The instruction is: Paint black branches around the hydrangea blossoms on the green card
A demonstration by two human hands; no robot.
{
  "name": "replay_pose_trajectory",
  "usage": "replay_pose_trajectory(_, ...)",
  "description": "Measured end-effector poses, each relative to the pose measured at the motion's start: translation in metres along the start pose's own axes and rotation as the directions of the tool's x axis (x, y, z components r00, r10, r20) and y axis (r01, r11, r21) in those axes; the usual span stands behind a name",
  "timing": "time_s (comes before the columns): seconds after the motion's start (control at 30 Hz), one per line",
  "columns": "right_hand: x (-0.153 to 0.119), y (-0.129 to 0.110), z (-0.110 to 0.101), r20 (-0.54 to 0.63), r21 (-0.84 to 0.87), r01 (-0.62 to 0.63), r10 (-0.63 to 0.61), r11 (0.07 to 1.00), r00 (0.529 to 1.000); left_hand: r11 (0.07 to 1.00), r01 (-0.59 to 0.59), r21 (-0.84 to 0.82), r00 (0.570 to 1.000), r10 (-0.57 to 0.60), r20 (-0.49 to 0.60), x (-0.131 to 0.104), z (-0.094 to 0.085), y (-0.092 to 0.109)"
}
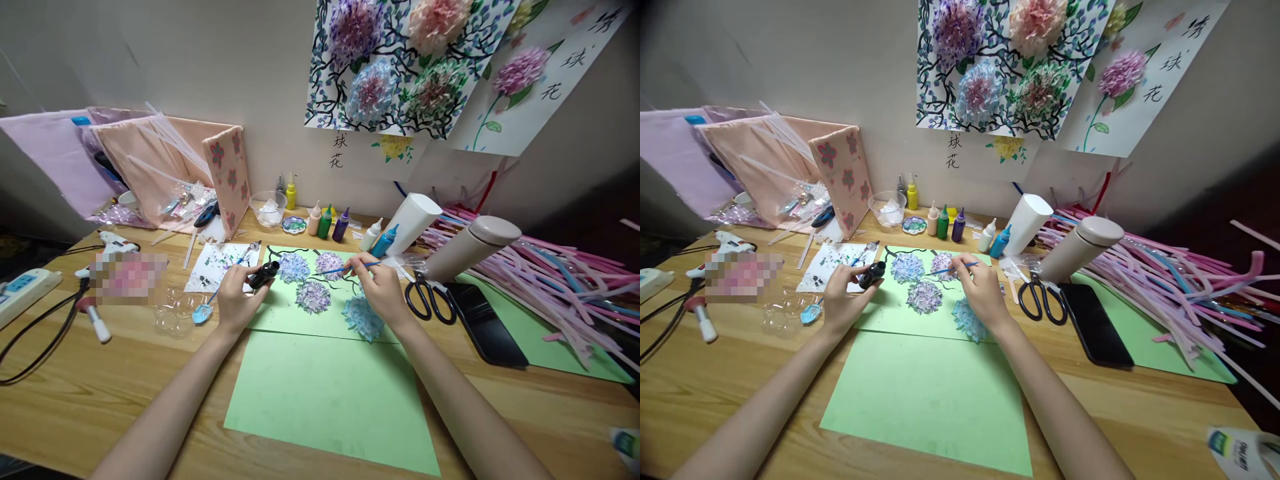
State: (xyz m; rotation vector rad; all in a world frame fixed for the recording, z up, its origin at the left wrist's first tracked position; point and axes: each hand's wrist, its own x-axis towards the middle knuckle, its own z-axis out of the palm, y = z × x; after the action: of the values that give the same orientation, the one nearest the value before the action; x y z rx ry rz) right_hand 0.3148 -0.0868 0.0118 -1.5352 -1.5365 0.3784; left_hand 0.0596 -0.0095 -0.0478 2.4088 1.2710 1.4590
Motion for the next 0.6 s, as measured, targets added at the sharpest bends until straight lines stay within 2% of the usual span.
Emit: replay_pose_trajectory(0.6,-0.003,0.009,0.015,0.112,0.027,-0.025,0.022,0.999,0.993,1.000,-0.012,0.015,0.999,0.011,0.033,-0.001,0.001,0.000)
